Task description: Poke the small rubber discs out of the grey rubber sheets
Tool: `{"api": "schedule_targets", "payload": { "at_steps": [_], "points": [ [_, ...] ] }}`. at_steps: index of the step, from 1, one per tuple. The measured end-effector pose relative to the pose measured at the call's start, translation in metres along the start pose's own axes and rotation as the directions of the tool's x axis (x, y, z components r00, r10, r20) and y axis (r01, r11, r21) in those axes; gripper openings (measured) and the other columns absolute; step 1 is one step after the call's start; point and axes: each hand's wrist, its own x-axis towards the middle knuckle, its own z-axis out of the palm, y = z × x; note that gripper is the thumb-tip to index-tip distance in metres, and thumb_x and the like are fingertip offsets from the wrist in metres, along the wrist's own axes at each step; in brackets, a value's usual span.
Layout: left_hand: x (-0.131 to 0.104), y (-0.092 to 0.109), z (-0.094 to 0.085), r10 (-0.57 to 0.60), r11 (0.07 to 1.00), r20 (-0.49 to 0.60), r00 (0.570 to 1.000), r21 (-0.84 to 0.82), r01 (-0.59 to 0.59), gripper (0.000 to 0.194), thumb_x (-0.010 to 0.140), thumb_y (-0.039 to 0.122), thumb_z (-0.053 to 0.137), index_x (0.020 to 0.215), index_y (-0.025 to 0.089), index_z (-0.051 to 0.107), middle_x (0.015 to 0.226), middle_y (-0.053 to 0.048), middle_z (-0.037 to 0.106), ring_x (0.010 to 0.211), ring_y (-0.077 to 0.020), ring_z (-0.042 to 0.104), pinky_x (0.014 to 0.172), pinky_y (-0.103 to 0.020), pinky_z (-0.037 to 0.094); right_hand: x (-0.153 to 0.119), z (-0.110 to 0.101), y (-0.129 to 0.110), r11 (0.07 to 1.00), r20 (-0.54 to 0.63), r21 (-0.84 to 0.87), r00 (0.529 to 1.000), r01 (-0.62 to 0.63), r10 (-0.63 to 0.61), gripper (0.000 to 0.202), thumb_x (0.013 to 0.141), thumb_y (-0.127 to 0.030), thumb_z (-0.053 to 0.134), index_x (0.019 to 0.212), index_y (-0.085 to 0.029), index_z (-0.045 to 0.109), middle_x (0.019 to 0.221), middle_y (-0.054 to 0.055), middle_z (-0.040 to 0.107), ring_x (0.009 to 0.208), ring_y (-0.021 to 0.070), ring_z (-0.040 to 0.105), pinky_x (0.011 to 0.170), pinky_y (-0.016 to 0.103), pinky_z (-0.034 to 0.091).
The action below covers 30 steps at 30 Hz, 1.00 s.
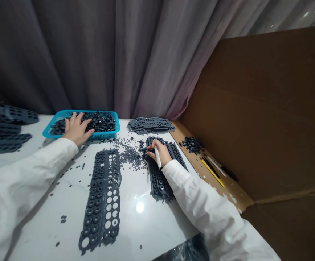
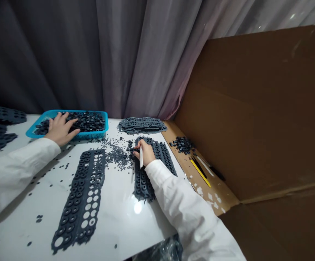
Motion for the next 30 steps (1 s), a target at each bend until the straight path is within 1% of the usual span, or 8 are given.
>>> {"api": "schedule_targets", "payload": {
  "at_steps": [3, 6, 8, 11, 13, 17, 23, 30],
  "points": [
    [-0.033, 0.003, -0.007, 0.148, 0.975, -0.005, 0.989, 0.166, -0.145, 0.051, 0.088, 0.038, 0.044, 0.13, 0.01, 0.044, 0.151, -0.017, 0.015, 0.139, -0.037, 0.003, 0.107, -0.059, 0.001, 0.001, 0.0, -0.002, 0.999, -0.012, -0.024, 1.0, 0.023, -0.024, 0.03, 0.064, -0.025, 0.068, 0.073, -0.024, 0.039, 0.087, 0.005, 0.071, 0.086, 0.0226, 0.066, 0.081, 0.036, 0.044],
    [-0.07, 0.01, -0.01, 0.296, 0.945, 0.076, 0.952, 0.118, -0.304, 0.045, 0.085, 0.043, 0.047, 0.121, 0.016, 0.053, 0.14, -0.014, 0.038, 0.133, -0.0347, 0.025, 0.108, -0.051, 0.016, -0.008, -0.001, -0.015, 0.999, -0.093, -0.02, 0.995, 0.035, -0.036, 0.026, 0.072, -0.029, 0.064, 0.076, -0.023, 0.039, 0.093, 0.009, 0.071, 0.084, 0.0223, 0.067, 0.081, 0.037, 0.045],
    [-0.083, 0.014, -0.004, 0.305, 0.948, 0.147, 0.941, 0.045, -0.314, 0.042, 0.084, 0.047, 0.046, 0.114, 0.02, 0.057, 0.125, -0.012, 0.053, 0.12, -0.0322, 0.041, 0.101, -0.045, 0.03, -0.019, 0.009, -0.03, 0.997, -0.094, 0.066, 0.995, 0.04, -0.034, 0.022, 0.076, -0.03, 0.06, 0.076, -0.023, 0.039, 0.089, 0.007, 0.071, 0.081, 0.0204, 0.067, 0.079, 0.035, 0.047],
    [-0.079, 0.013, 0.019, 0.153, 0.988, 0.176, 0.972, -0.02, -0.152, 0.043, 0.08, 0.048, 0.045, 0.106, 0.018, 0.062, 0.109, -0.014, 0.06, 0.104, -0.0339, 0.051, 0.091, -0.043, 0.037, -0.041, 0.042, -0.057, 0.979, 0.103, 0.199, 0.992, 0.045, -0.066, 0.018, 0.078, -0.03, 0.058, 0.076, -0.024, 0.042, 0.084, 0.003, 0.071, 0.076, 0.0186, 0.067, 0.07, 0.03, 0.05],
    [-0.067, 0.011, 0.036, 0.022, 0.996, 0.165, 0.986, -0.092, -0.006, 0.041, 0.072, 0.048, 0.051, 0.092, 0.016, 0.065, 0.097, -0.015, 0.062, 0.095, -0.0352, 0.053, 0.089, -0.044, 0.038, -0.054, 0.07, -0.072, 0.983, 0.224, 0.143, 0.963, 0.117, -0.147, 0.016, 0.076, -0.029, 0.061, 0.078, -0.024, 0.045, 0.086, 0.001, 0.07, 0.077, 0.0185, 0.066, 0.07, 0.03, 0.05],
    [-0.055, 0.008, 0.052, -0.037, 0.948, 0.126, 0.991, -0.309, 0.075, 0.024, 0.058, 0.043, 0.061, 0.065, 0.02, 0.062, 0.078, -0.011, 0.061, 0.084, -0.0325, 0.053, 0.086, -0.043, 0.037, -0.063, 0.107, -0.078, 0.98, 0.136, 0.048, 0.97, 0.195, -0.2, 0.019, 0.073, -0.023, 0.063, 0.077, -0.025, 0.045, 0.091, 0.003, 0.07, 0.087, 0.0223, 0.064, 0.08, 0.035, 0.047],
    [-0.069, 0.017, 0.049, -0.124, 0.846, 0.081, 0.989, -0.512, 0.148, 0.024, 0.067, 0.045, 0.057, 0.071, 0.021, 0.055, 0.072, -0.003, 0.061, 0.073, -0.0228, 0.056, 0.076, -0.034, 0.042, -0.059, 0.114, -0.052, 0.943, -0.093, 0.332, 0.995, -0.014, 0.048, 0.016, 0.08, -0.027, 0.054, 0.079, -0.024, 0.038, 0.097, 0.008, 0.069, 0.092, 0.0209, 0.066, 0.082, 0.035, 0.048],
    [-0.072, 0.02, 0.056, -0.225, 0.614, 0.019, 0.974, -0.773, 0.157, 0.031, 0.066, 0.043, 0.065, 0.082, 0.02, 0.051, 0.087, -0.004, 0.061, 0.086, -0.019, 0.057, 0.082, -0.029, 0.043, -0.066, 0.117, -0.049, 0.904, 0.011, 0.419, 0.996, -0.084, 0.087, 0.025, 0.077, -0.029, 0.06, 0.082, -0.024, 0.036, 0.111, 0.014, 0.065, 0.104, 0.0228, 0.062, 0.089, 0.041, 0.046]
  ]
}}
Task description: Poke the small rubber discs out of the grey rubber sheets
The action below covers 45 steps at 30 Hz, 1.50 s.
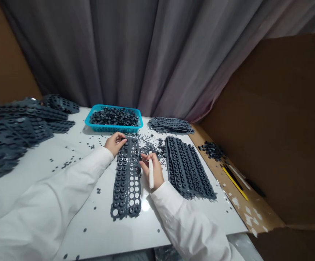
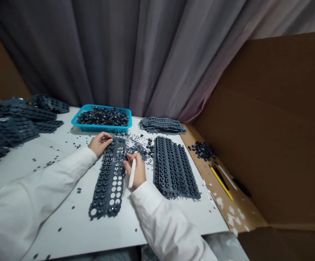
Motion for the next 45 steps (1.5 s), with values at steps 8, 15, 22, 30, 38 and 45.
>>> {"api": "schedule_targets", "payload": {
  "at_steps": [8, 15, 22, 30, 38, 45],
  "points": [
    [-0.003, 0.01, 0.001, -0.165, 0.913, 0.098, 0.981, -0.362, 0.189, 0.041, 0.057, 0.037, 0.068, 0.09, 0.019, 0.052, 0.081, -0.001, 0.061, 0.074, -0.0167, 0.058, 0.068, -0.028, 0.045, -0.001, 0.002, 0.004, 0.999, 0.019, 0.026, 0.999, -0.043, 0.043, 0.028, 0.077, -0.031, 0.063, 0.084, -0.024, 0.037, 0.117, 0.015, 0.062, 0.107, 0.0231, 0.06, 0.092, 0.043, 0.043],
    [-0.013, 0.026, 0.005, -0.241, 0.801, 0.216, 0.946, -0.506, 0.32, 0.04, 0.051, 0.03, 0.073, 0.085, 0.016, 0.056, 0.069, 0.003, 0.056, 0.062, -0.0121, 0.055, 0.059, -0.024, 0.041, 0.012, 0.014, -0.012, 0.965, -0.109, -0.167, 0.969, 0.202, -0.222, 0.028, 0.079, -0.025, 0.061, 0.081, -0.025, 0.034, 0.123, 0.014, 0.059, 0.113, 0.0217, 0.056, 0.098, 0.044, 0.037],
    [-0.02, 0.03, 0.01, -0.243, 0.785, 0.244, 0.939, -0.519, 0.338, 0.039, 0.05, 0.029, 0.079, 0.08, 0.017, 0.057, 0.065, 0.004, 0.056, 0.062, -0.0122, 0.055, 0.061, -0.024, 0.041, 0.028, 0.025, -0.008, 0.89, -0.151, -0.315, 0.908, 0.331, -0.392, 0.021, 0.082, -0.022, 0.054, 0.079, -0.025, 0.034, 0.124, 0.012, 0.058, 0.114, 0.0212, 0.051, 0.099, 0.045, 0.036],
    [-0.02, 0.019, 0.012, -0.212, 0.818, 0.249, 0.945, -0.484, 0.311, 0.042, 0.055, 0.037, 0.078, 0.084, 0.017, 0.057, 0.067, 0.004, 0.058, 0.065, -0.0123, 0.057, 0.066, -0.025, 0.043, 0.025, 0.02, -0.009, 0.75, -0.105, -0.484, 0.821, 0.451, -0.561, 0.023, 0.08, -0.017, 0.059, 0.075, -0.025, 0.038, 0.101, 0.005, 0.07, 0.102, 0.0221, 0.052, 0.092, 0.043, 0.037],
    [-0.008, 0.014, 0.003, -0.183, 0.916, 0.24, 0.953, -0.309, 0.254, 0.054, 0.055, 0.049, 0.074, 0.093, 0.016, 0.055, 0.078, -0.003, 0.063, 0.075, -0.0184, 0.06, 0.074, -0.034, 0.046, 0.03, 0.017, -0.004, 0.881, -0.239, -0.362, 0.884, 0.304, -0.403, 0.011, 0.085, -0.029, 0.054, 0.086, -0.021, 0.046, 0.109, 0.01, 0.066, 0.1, 0.0217, 0.057, 0.09, 0.041, 0.04],
    [0.0, 0.031, -0.012, -0.073, 0.997, 0.121, 0.99, -0.006, 0.075, 0.053, 0.049, 0.025, 0.074, 0.099, 0.019, 0.057, 0.115, -0.007, 0.052, 0.11, -0.0262, 0.046, 0.097, -0.042, 0.034, 0.022, 0.017, -0.011, 0.998, -0.212, -0.035, 0.975, 0.058, -0.064, 0.047, 0.095, -0.044, 0.028, 0.127, -0.019, 0.05, 0.078, 0.002, 0.067, 0.081, 0.0171, 0.062, 0.081, 0.034, 0.046]
  ]
}}
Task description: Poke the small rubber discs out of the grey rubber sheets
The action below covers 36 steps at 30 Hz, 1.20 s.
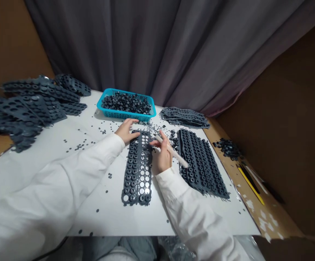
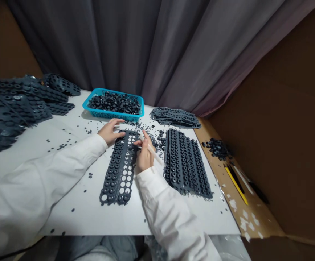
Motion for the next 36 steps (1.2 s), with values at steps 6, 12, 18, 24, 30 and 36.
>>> {"api": "schedule_targets", "payload": {
  "at_steps": [6, 12, 18, 24, 30, 36],
  "points": [
    [-0.066, 0.078, -0.01, 0.009, 0.759, 0.6, 0.8, 0.517, -0.396, 0.014, 0.066, 0.028, 0.066, 0.075, 0.018, 0.061, 0.078, -0.002, 0.059, 0.077, -0.0192, 0.055, 0.072, -0.031, 0.043, -0.017, -0.025, -0.03, 0.941, 0.043, 0.245, 0.973, -0.232, 0.229, 0.031, 0.082, -0.04, 0.055, 0.096, -0.015, 0.066, 0.069, 0.002, 0.064, 0.064, 0.0134, 0.059, 0.066, 0.029, 0.051],
    [-0.173, 0.074, -0.001, -0.237, 0.649, 0.642, 0.73, 0.664, -0.373, 0.018, 0.072, 0.018, 0.061, 0.09, 0.021, 0.06, 0.089, -0.003, 0.063, 0.084, -0.0222, 0.06, 0.07, -0.03, 0.044, -0.103, -0.048, -0.055, 0.942, 0.207, 0.069, 0.929, -0.327, 0.307, 0.008, 0.076, -0.025, 0.061, 0.075, -0.017, 0.061, 0.06, 0.001, 0.064, 0.053, 0.0122, 0.057, 0.05, 0.022, 0.046],
    [-0.198, 0.043, 0.009, -0.067, 0.656, 0.484, 0.873, 0.68, -0.327, 0.013, 0.084, 0.021, 0.049, 0.093, 0.018, 0.058, 0.088, -0.005, 0.062, 0.086, -0.0219, 0.058, 0.075, -0.034, 0.046, -0.148, -0.039, -0.056, 0.98, 0.16, -0.097, 0.969, -0.172, 0.186, 0.017, 0.064, -0.013, 0.056, 0.058, -0.02, 0.042, 0.051, -0.004, 0.051, 0.043, 0.0087, 0.045, 0.042, 0.019, 0.035],
    [-0.199, 0.046, 0.01, -0.016, 0.629, 0.51, 0.86, 0.674, -0.388, 0.015, 0.086, 0.02, 0.045, 0.093, 0.019, 0.058, 0.087, -0.005, 0.062, 0.085, -0.0205, 0.057, 0.076, -0.032, 0.046, -0.156, -0.035, -0.053, 0.972, 0.143, -0.198, 0.977, -0.127, 0.157, 0.016, 0.065, -0.012, 0.054, 0.058, -0.02, 0.041, 0.049, -0.006, 0.048, 0.042, 0.0071, 0.042, 0.042, 0.018, 0.034],
    [-0.193, 0.056, 0.013, -0.044, 0.524, 0.583, 0.811, 0.705, -0.478, 0.019, 0.084, 0.016, 0.048, 0.095, 0.021, 0.063, 0.086, -0.004, 0.06, 0.085, -0.0197, 0.058, 0.073, -0.031, 0.046, -0.156, -0.033, -0.05, 0.96, 0.165, -0.252, 0.973, -0.119, 0.164, 0.016, 0.065, -0.013, 0.053, 0.058, -0.02, 0.04, 0.047, -0.007, 0.043, 0.041, 0.0065, 0.038, 0.043, 0.018, 0.031],
    [-0.187, 0.06, 0.022, -0.121, 0.327, 0.719, 0.685, 0.68, -0.656, 0.016, 0.085, 0.011, 0.048, 0.081, 0.016, 0.063, 0.081, -0.008, 0.06, 0.077, -0.0225, 0.056, 0.063, -0.033, 0.044, -0.155, -0.03, -0.055, 0.945, 0.202, -0.316, 0.967, -0.083, 0.152, 0.017, 0.064, -0.012, 0.05, 0.058, -0.021, 0.036, 0.048, -0.007, 0.041, 0.043, 0.0071, 0.036, 0.044, 0.019, 0.031]
  ]
}}
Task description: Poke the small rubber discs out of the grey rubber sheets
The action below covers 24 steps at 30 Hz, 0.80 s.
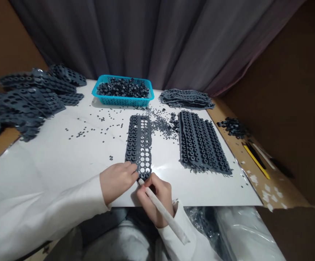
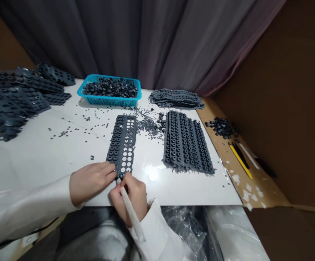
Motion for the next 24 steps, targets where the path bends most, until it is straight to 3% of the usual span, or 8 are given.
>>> {"api": "schedule_targets", "payload": {
  "at_steps": [5, 8, 10, 12, 14, 16, 20, 24],
  "points": [
    [0.004, -0.001, 0.009, 0.198, 0.98, -0.131, 0.971, 0.001, -0.199, 0.022, 0.086, 0.007, 0.042, 0.076, 0.016, 0.059, 0.074, -0.009, 0.058, 0.073, -0.0221, 0.054, 0.062, -0.033, 0.042, 0.0, -0.001, 0.001, 1.0, 0.022, -0.011, 1.0, 0.0, 0.001, 0.017, 0.063, -0.011, 0.051, 0.059, -0.021, 0.037, 0.047, -0.008, 0.038, 0.042, 0.0071, 0.034, 0.043, 0.019, 0.03],
    [0.002, -0.02, 0.009, 0.088, 0.938, -0.255, 0.963, -0.303, -0.166, 0.022, 0.088, 0.013, 0.042, 0.075, 0.017, 0.059, 0.075, -0.006, 0.06, 0.075, -0.0191, 0.056, 0.069, -0.031, 0.045, 0.001, -0.002, 0.003, 1.0, 0.012, 0.005, 1.0, -0.029, 0.029, 0.018, 0.063, -0.011, 0.052, 0.058, -0.021, 0.038, 0.047, -0.007, 0.04, 0.042, 0.007, 0.035, 0.043, 0.019, 0.03],
    [-0.002, -0.041, 0.004, -0.25, 0.728, -0.285, 0.925, -0.686, -0.014, 0.021, 0.089, 0.026, 0.044, 0.08, 0.018, 0.061, 0.075, -0.004, 0.061, 0.071, -0.0162, 0.057, 0.066, -0.029, 0.047, 0.002, -0.002, 0.005, 0.998, 0.005, 0.03, 0.999, -0.05, 0.05, 0.018, 0.062, -0.01, 0.052, 0.057, -0.021, 0.038, 0.047, -0.007, 0.041, 0.042, 0.0068, 0.036, 0.042, 0.019, 0.029],
    [-0.008, -0.064, -0.002, -0.592, 0.277, -0.104, 0.8, -0.957, 0.08, 0.023, 0.083, 0.039, 0.053, 0.083, 0.018, 0.062, 0.07, -0.002, 0.059, 0.059, -0.0132, 0.054, 0.055, -0.026, 0.047, 0.001, -0.002, 0.006, 0.996, 0.013, 0.067, 0.998, -0.061, 0.061, 0.019, 0.063, -0.01, 0.054, 0.057, -0.021, 0.039, 0.046, -0.008, 0.041, 0.041, 0.0067, 0.036, 0.041, 0.019, 0.029],
    [-0.014, -0.08, -0.007, -0.643, -0.144, 0.151, 0.751, -0.987, 0.074, 0.028, 0.069, 0.04, 0.068, 0.081, 0.016, 0.062, 0.07, -0.002, 0.059, 0.055, -0.0106, 0.052, 0.049, -0.023, 0.045, -0.002, -0.003, 0.007, 0.991, 0.005, 0.119, 0.998, -0.055, 0.055, 0.019, 0.065, -0.011, 0.057, 0.058, -0.021, 0.042, 0.046, -0.007, 0.044, 0.04, 0.0073, 0.039, 0.04, 0.019, 0.031],
    [-0.018, -0.085, -0.007, -0.587, -0.384, 0.328, 0.741, -0.918, 0.102, 0.03, 0.061, 0.034, 0.074, 0.08, 0.015, 0.062, 0.073, -0.004, 0.062, 0.056, -0.0098, 0.054, 0.049, -0.021, 0.046, -0.006, -0.006, 0.007, 0.98, -0.065, 0.196, 0.997, -0.02, 0.034, 0.015, 0.07, -0.014, 0.059, 0.064, -0.021, 0.048, 0.054, -0.003, 0.055, 0.044, 0.0102, 0.049, 0.043, 0.021, 0.038],
    [-0.016, -0.075, -0.003, -0.466, -0.575, 0.471, 0.749, -0.804, 0.148, 0.023, 0.059, 0.021, 0.065, 0.081, 0.015, 0.06, 0.076, -0.007, 0.064, 0.062, -0.0134, 0.058, 0.053, -0.025, 0.05, -0.007, -0.014, 0.006, 0.965, -0.165, 0.195, 0.976, 0.174, -0.143, 0.015, 0.086, -0.018, 0.048, 0.098, -0.022, 0.057, 0.096, 0.009, 0.07, 0.08, 0.0202, 0.066, 0.069, 0.033, 0.053],
    [-0.004, -0.073, -0.005, -0.396, -0.59, 0.421, 0.816, -0.797, 0.125, 0.015, 0.055, 0.022, 0.054, 0.069, 0.017, 0.054, 0.065, -0.003, 0.055, 0.056, -0.0131, 0.052, 0.05, -0.026, 0.046, 0.007, -0.02, 0.006, 0.948, 0.075, -0.078, 0.95, 0.309, -0.303, 0.006, 0.083, -0.017, 0.053, 0.085, -0.023, 0.054, 0.108, 0.009, 0.068, 0.101, 0.0246, 0.06, 0.082, 0.041, 0.05]
  ]
}}
